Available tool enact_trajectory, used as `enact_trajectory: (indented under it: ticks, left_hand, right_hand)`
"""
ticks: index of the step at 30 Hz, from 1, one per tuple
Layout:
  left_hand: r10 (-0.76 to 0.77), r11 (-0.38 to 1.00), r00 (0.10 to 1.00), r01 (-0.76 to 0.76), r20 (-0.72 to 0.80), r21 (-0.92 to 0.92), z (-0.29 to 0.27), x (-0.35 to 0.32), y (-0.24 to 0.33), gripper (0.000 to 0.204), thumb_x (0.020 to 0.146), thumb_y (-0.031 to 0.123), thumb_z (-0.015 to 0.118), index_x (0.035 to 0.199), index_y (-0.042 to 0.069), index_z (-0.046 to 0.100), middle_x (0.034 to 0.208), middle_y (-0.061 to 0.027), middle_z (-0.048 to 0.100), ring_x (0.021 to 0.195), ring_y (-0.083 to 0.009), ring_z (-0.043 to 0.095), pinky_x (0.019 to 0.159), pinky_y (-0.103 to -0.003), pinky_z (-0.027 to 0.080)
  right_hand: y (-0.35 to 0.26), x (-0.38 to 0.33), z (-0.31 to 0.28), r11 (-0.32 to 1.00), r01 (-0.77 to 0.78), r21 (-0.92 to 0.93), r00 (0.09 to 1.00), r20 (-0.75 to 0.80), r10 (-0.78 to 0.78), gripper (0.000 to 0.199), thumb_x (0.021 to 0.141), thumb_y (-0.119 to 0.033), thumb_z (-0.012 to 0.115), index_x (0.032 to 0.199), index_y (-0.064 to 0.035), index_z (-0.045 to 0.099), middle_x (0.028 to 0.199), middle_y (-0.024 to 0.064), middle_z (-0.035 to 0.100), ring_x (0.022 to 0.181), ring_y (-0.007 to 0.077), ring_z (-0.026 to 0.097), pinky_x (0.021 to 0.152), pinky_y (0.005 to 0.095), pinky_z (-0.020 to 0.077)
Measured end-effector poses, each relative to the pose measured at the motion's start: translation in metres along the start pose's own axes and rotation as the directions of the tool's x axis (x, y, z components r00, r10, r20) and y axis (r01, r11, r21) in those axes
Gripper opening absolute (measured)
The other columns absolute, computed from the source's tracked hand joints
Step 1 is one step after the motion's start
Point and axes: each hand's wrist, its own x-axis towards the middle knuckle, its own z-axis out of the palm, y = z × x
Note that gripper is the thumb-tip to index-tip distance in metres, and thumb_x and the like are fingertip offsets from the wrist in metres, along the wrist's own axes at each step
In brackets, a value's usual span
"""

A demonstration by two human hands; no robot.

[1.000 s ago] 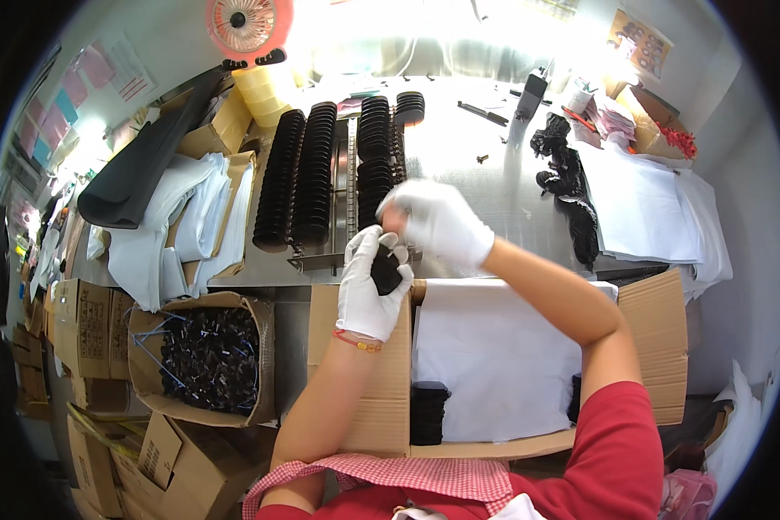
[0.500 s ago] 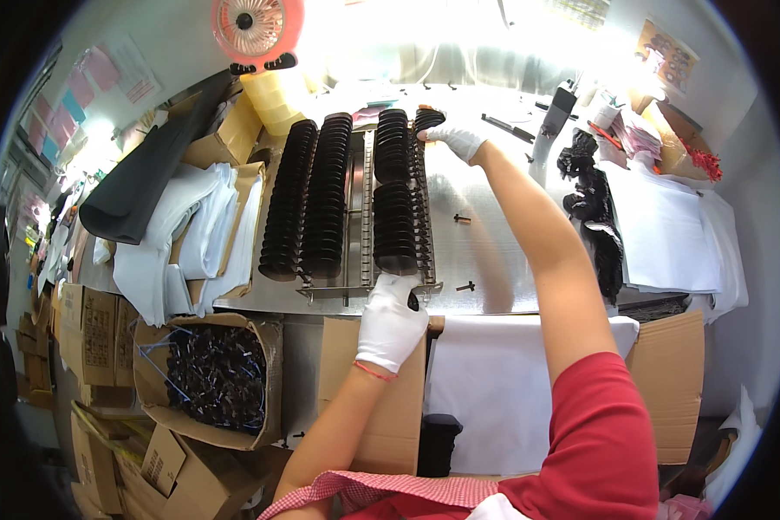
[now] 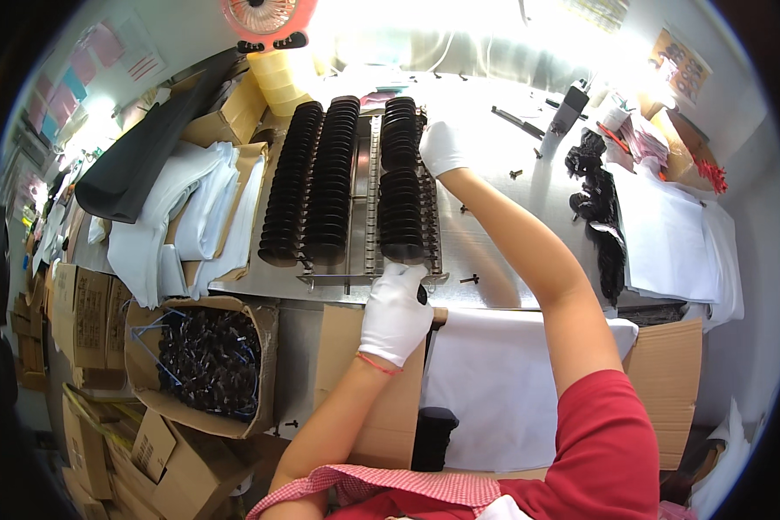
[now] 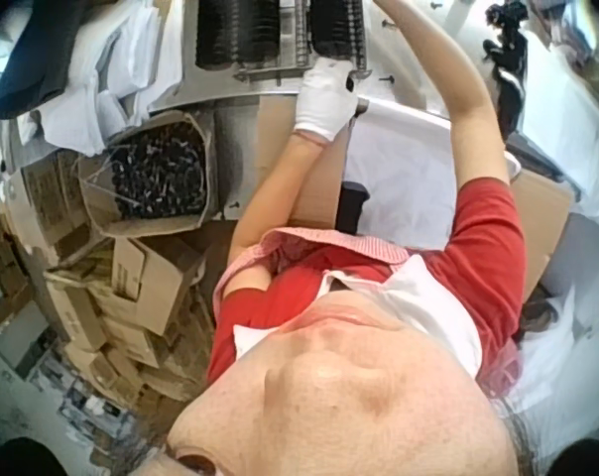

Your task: The person repeatedly picks up small black components and inserts them into slots on a metal rack, then places the filled rack onto a larger metal shelving unit. The person also moves a cardboard box and handles a white foam sheet during the process.

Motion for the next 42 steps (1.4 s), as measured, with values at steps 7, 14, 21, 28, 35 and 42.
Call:
enact_trajectory:
  ticks: [7, 14, 21, 28, 35, 42]
  left_hand:
    - [-0.035, 0.998, 0.999, 0.037, -0.028, 0.06, 0.007, -0.002, -0.005, 0.039, 0.064, 0.006, 0.074, 0.103, 0.001, 0.068, 0.1, -0.0205, 0.064, 0.091, -0.0394, 0.063, 0.082, -0.044, 0.053]
    - [0.031, 0.991, 0.99, -0.048, -0.14, -0.122, 0.014, -0.008, -0.013, 0.033, 0.072, 0.004, 0.071, 0.104, 0.001, 0.067, 0.105, -0.0189, 0.065, 0.092, -0.0377, 0.064, 0.087, -0.044, 0.052]
    - [-0.438, -0.092, 0.87, 0.208, 0.227, -0.974, -0.01, -0.011, 0.07, 0.051, 0.1, 0.014, 0.057, 0.147, 0.011, 0.037, 0.131, -0.0072, 0.051, 0.103, -0.0118, 0.056, 0.088, -0.027, 0.05]
    - [-0.156, -0.338, 0.817, 0.484, 0.555, -0.807, 0.044, -0.063, 0.092, 0.043, 0.104, 0.033, 0.043, 0.134, 0.004, 0.05, 0.121, -0.009, 0.058, 0.117, -0.0215, 0.054, 0.104, -0.038, 0.041]
    - [0.078, 0.025, 0.579, 0.813, 0.811, -0.582, 0.082, -0.127, 0.115, 0.058, 0.102, 0.036, 0.045, 0.149, 0.003, 0.037, 0.153, -0.0123, 0.039, 0.143, -0.022, 0.031, 0.119, -0.04, 0.016]
    - [0.253, 0.304, 0.415, 0.823, 0.874, -0.479, 0.078, -0.132, 0.109, 0.052, 0.101, 0.034, 0.048, 0.144, 0.004, 0.044, 0.147, -0.013, 0.046, 0.136, -0.0267, 0.041, 0.113, -0.045, 0.028]
  right_hand:
    - [0.004, 0.033, 0.001, 0.811, 0.351, -0.467, 0.935, 0.228, -0.273, 0.015, 0.084, -0.006, 0.057, 0.089, -0.0009, 0.07, 0.079, 0.0232, 0.068, 0.076, 0.0394, 0.069, 0.071, 0.0452, 0.0552]
    - [0.022, 0.029, -0.041, 0.851, 0.02, 0.525, 0.959, -0.251, 0.132, 0.039, 0.089, 0.002, 0.057, 0.126, -0.0045, 0.065, 0.109, 0.0139, 0.073, 0.095, 0.0164, 0.067, 0.089, 0.0281, 0.0501]
    - [-0.07, -0.199, -0.137, 0.716, -0.023, 0.698, 0.992, -0.071, 0.101, 0.029, 0.085, 0.006, 0.056, 0.113, -0.0004, 0.063, 0.111, 0.009, 0.064, 0.101, 0.0166, 0.062, 0.089, 0.0305, 0.0508]
    - [-0.029, -0.306, -0.198, 0.96, 0.065, 0.273, 0.983, 0.147, -0.108, 0.062, 0.079, -0.042, 0.078, 0.117, -0.0009, 0.052, 0.114, 0.0212, 0.058, 0.107, 0.0394, 0.057, 0.093, 0.0436, 0.0468]
    - [0.038, -0.371, -0.295, 0.97, -0.215, -0.116, 0.783, 0.573, 0.242, 0.042, 0.08, -0.015, 0.07, 0.119, -0.0098, 0.057, 0.107, 0.0164, 0.068, 0.093, 0.0385, 0.066, 0.083, 0.0441, 0.0529]
    - [0.12, -0.448, -0.328, 0.851, 0.031, -0.524, 0.66, 0.65, 0.376, 0.036, 0.072, -0.008, 0.064, 0.107, -0.0025, 0.062, 0.1, 0.0182, 0.067, 0.096, 0.0375, 0.063, 0.09, 0.0426, 0.0491]
